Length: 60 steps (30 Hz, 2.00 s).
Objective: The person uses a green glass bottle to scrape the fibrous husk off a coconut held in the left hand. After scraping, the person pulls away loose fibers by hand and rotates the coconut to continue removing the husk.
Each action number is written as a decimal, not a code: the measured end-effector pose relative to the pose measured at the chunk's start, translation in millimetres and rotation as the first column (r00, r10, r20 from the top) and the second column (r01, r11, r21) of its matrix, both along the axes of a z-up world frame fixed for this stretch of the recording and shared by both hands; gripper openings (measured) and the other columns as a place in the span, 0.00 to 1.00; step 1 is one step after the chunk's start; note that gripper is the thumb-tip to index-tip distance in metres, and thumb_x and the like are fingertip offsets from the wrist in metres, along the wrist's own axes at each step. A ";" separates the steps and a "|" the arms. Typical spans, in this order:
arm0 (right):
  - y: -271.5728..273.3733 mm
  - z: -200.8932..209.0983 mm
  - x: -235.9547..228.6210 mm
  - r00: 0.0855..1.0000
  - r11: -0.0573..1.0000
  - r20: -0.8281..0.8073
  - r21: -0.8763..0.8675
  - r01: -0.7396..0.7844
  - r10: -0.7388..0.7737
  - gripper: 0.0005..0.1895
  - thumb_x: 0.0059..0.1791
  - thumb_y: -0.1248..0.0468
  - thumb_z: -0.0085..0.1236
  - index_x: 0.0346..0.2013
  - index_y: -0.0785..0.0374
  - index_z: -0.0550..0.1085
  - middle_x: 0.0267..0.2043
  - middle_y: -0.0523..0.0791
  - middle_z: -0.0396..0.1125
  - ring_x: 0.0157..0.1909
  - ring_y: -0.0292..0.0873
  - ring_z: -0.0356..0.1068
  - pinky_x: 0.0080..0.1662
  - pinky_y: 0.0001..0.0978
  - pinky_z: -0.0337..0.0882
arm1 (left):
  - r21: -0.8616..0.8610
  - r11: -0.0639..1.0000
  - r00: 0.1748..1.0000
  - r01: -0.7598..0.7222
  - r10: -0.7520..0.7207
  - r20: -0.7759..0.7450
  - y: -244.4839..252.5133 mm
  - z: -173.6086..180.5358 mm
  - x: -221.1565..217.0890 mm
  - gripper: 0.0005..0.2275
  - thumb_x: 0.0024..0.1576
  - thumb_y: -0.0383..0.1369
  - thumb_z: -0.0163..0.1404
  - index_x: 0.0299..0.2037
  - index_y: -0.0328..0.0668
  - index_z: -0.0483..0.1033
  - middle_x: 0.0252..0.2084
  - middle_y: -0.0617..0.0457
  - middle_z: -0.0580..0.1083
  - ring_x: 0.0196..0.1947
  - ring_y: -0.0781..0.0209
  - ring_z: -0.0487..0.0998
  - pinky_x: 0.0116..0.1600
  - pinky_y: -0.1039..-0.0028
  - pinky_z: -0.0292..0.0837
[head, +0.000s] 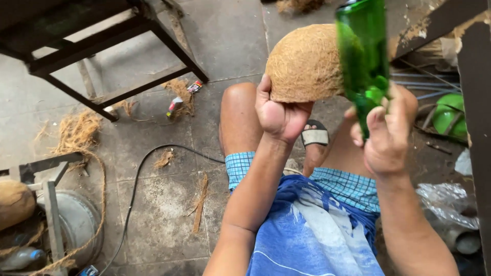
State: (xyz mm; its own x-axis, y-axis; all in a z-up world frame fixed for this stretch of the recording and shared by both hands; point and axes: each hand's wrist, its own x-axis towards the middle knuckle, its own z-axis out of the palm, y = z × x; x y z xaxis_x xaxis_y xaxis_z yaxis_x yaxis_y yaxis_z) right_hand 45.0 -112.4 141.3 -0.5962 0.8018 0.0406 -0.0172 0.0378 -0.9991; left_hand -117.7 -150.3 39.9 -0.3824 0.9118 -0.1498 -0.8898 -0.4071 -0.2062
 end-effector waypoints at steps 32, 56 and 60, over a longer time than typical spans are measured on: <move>38.7 14.7 30.6 0.982 0.984 0.067 -0.056 -0.172 0.175 0.25 0.52 0.62 0.46 0.61 0.62 0.54 0.43 0.50 0.62 0.27 0.33 0.59 0.23 0.16 0.60 | 0.044 0.999 0.975 0.009 0.001 -0.222 -28.9 5.0 -7.3 0.29 0.53 0.43 0.53 0.64 0.42 0.64 0.59 0.38 0.70 0.57 0.37 0.68 0.58 0.44 0.67; 61.5 46.0 27.8 0.948 0.977 0.248 0.021 -0.213 0.201 0.35 0.58 0.53 0.33 0.73 0.76 0.50 0.38 0.58 0.59 0.29 0.44 0.57 0.23 0.26 0.56 | 0.123 0.988 0.938 0.091 -0.043 -0.343 -24.1 -15.3 -10.7 0.31 0.56 0.41 0.52 0.68 0.37 0.58 0.60 0.35 0.68 0.59 0.35 0.68 0.60 0.44 0.68; 54.6 58.4 23.0 0.900 0.962 0.401 0.132 -0.240 0.169 0.34 0.58 0.55 0.35 0.76 0.72 0.51 0.34 0.56 0.62 0.23 0.43 0.56 0.25 0.29 0.60 | 0.081 0.993 0.948 0.085 -0.056 -0.313 -22.5 -15.3 -14.1 0.27 0.56 0.39 0.50 0.65 0.37 0.62 0.57 0.36 0.72 0.56 0.36 0.71 0.58 0.45 0.68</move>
State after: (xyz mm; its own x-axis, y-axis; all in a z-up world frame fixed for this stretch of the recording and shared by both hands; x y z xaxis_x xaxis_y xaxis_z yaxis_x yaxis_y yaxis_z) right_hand 68.0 -57.8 199.7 -0.7436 0.6616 -0.0964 0.3385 0.2483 -0.9076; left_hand -131.8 -172.8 24.5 -0.3309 0.9423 0.0514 -0.9415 -0.3334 0.0504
